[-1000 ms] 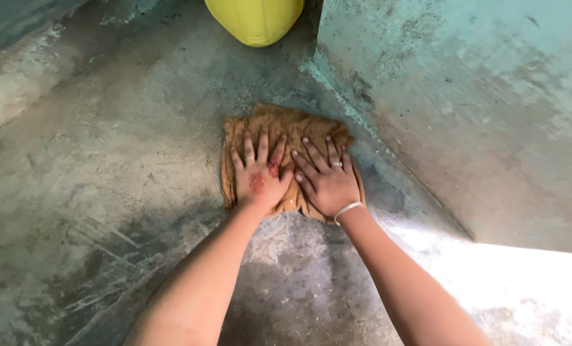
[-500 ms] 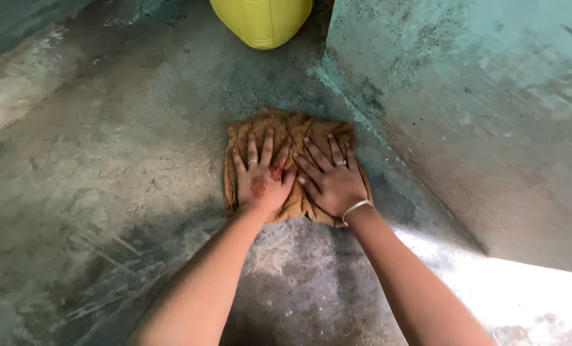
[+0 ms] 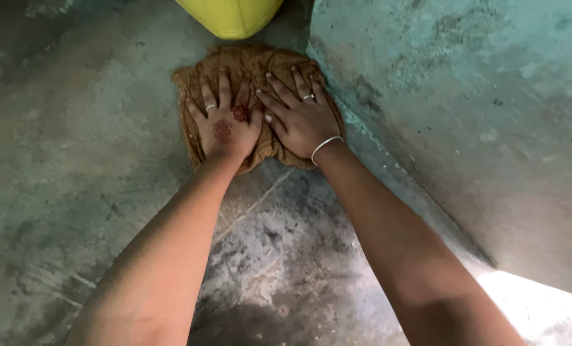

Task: The person wipes the floor with a cloth while moving various buckets and containers aside.

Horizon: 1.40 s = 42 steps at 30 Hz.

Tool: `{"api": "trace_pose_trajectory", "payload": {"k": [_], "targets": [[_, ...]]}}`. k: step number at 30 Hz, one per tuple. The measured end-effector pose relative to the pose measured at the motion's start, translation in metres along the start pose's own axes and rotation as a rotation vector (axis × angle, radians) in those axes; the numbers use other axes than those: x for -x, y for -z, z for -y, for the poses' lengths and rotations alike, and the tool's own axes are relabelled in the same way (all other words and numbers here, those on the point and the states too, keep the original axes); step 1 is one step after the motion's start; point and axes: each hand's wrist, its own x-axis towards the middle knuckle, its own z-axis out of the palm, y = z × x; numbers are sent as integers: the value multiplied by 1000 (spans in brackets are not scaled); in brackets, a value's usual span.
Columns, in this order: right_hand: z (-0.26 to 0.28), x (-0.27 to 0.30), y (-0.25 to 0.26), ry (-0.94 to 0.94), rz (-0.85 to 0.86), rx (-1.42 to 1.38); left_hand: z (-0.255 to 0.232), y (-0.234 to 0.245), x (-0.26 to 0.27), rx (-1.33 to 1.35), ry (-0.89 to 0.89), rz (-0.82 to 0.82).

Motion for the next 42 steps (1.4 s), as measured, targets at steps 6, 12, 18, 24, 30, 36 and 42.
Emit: {"api": "trace_pose_trajectory", "payload": {"k": [6, 12, 18, 24, 30, 36, 42], "targets": [[1, 31, 4, 2, -16, -21, -15, -1, 19, -25, -14, -18], [-17, 133, 19, 52, -42, -10, -72, -1, 91, -58, -148, -14], [-40, 270, 46, 81, -73, 26, -161, -11, 181, 32, -281, 55], [-37, 357, 65, 17, -38, 106, -205, -24, 244, 76, -428, 21], [-42, 343, 54, 9, -3, 110, -188, -37, 225, 92, -500, -46], [-43, 271, 36, 47, 25, 135, -141, -32, 162, 109, -498, -110], [-35, 187, 30, 42, 84, 126, -92, -12, 109, 98, -442, -119]]}}
